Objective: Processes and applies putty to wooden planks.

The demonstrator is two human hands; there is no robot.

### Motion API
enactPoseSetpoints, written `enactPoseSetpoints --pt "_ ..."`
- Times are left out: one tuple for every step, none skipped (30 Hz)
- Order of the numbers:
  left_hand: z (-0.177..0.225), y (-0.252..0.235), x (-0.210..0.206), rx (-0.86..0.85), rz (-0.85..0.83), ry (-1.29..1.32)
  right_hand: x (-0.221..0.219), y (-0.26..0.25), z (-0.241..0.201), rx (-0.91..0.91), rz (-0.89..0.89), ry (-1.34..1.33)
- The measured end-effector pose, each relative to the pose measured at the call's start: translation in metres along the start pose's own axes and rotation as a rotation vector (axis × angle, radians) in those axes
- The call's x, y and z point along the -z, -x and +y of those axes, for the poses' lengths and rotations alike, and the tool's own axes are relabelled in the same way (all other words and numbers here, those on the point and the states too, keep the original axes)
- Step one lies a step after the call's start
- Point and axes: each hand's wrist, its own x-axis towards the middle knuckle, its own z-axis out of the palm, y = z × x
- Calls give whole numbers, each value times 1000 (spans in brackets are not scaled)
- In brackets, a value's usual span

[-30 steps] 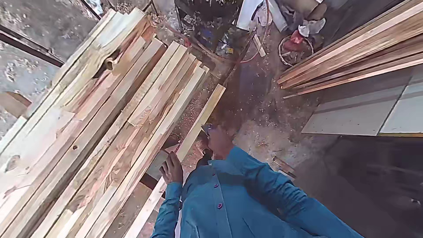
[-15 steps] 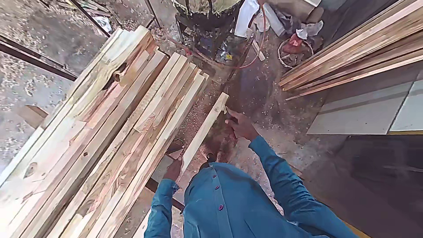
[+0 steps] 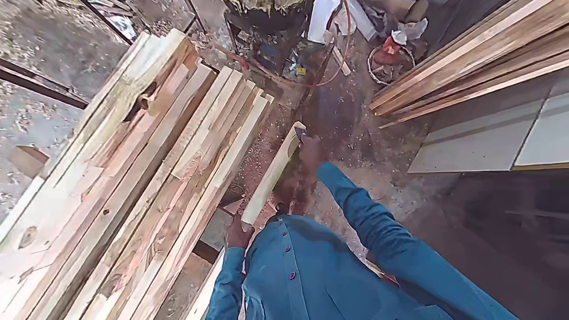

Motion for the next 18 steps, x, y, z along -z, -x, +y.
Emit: enactPoseSetpoints --pt "2 0 0 3 18 -21 1 -3 -9 -32 -18 -3" --pt "4 0 1 7 33 -42 -2 3 -19 -54 -49 2" --pt "6 0 2 12 43 -60 -9 15 -28 -62 -82 6" --pt "7 1 3 16 41 -59 -17 33 -36 -53 -123 23" --pt "8 1 3 22 36 -53 -28 50 -40 -30 -156 53" --pt "7 1 2 32 39 -59 -34 66 -42 -1 -215 84" --pt "7 2 1 43 65 -88 -34 80 -44 28 -289 124" --pt "8 2 -2 45 117 -137 -33 90 -44 56 -350 156" --pt "11 3 -5 43 166 -194 -27 95 -42 72 -396 170" --pt "14 4 -9 27 206 -253 -19 96 -38 81 -427 174" --pt "16 5 -11 5 216 -309 -12 93 -29 104 -430 157" --pt "16 4 -7 -17 199 -339 -7 86 -19 143 -390 127" --pt "19 0 3 -22 120 -321 -1 78 -8 191 -300 64" --pt "20 -2 15 -37 2 -263 1 69 5 255 -159 -1" --pt "16 -4 26 -76 -112 -182 1 60 17 296 -47 -77" --pt "13 -7 33 -96 -184 -120 1 48 25 311 20 -112" --pt "10 -11 34 -111 -215 -87 -2 35 30 320 72 -123" --pt "9 -14 33 -117 -222 -63 -8 22 34 328 118 -111"
